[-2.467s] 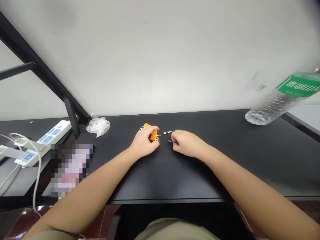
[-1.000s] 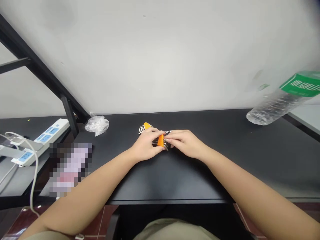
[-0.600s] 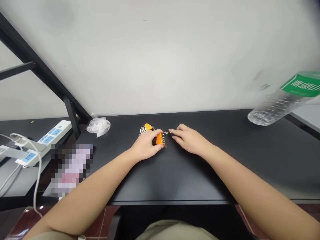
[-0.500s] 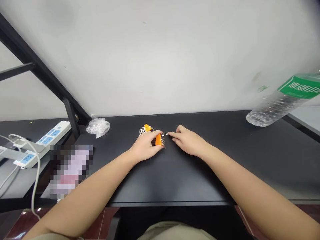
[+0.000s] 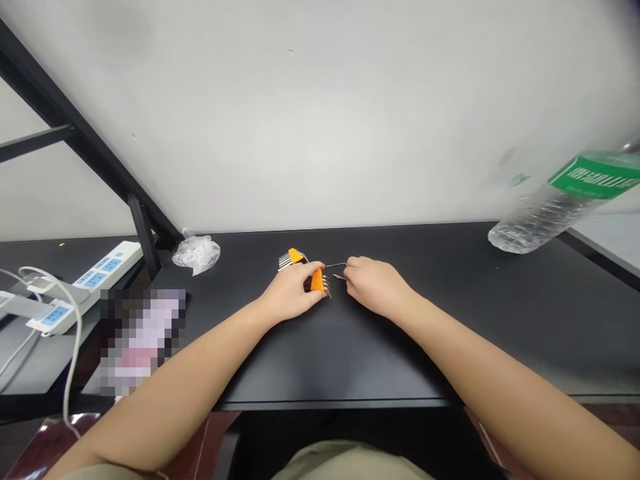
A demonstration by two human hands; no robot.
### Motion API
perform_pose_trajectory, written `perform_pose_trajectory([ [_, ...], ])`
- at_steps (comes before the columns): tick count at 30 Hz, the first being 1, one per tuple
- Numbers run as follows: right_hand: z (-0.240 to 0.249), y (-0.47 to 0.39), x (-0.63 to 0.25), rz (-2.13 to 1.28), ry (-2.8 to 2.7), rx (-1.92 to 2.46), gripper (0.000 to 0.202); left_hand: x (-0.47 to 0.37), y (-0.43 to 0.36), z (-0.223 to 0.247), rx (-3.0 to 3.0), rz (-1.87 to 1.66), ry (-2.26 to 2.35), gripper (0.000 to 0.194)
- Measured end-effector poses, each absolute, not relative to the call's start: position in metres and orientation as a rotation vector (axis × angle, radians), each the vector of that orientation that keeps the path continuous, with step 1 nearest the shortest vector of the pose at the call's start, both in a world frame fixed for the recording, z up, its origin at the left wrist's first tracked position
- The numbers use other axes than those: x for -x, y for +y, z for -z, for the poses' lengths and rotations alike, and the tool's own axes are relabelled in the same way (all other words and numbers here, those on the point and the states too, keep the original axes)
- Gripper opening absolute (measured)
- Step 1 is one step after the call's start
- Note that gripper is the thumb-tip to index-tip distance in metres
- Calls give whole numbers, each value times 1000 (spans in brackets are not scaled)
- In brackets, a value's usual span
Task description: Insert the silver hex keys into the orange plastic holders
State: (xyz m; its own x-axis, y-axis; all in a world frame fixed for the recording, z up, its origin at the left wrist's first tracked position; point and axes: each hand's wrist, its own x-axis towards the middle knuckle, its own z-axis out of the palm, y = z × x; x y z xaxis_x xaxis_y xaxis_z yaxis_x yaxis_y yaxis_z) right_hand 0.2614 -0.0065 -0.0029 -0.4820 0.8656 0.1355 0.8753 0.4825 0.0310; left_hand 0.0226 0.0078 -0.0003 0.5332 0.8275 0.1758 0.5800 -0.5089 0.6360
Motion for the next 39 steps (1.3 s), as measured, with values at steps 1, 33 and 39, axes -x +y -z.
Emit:
perform_pose_trajectory([
  [1, 3, -6, -261, 142, -2609, 1539, 18, -22, 8, 1, -2266, -644, 1145, 49],
  [33, -8, -11, -265, -287, -2366, 1114, 21, -21, 11, 2, -2337, -757, 1099, 42],
  [39, -10, -17, -264, -117, -2439, 1172, 27, -19, 12, 2, -2449, -707, 1077, 39],
])
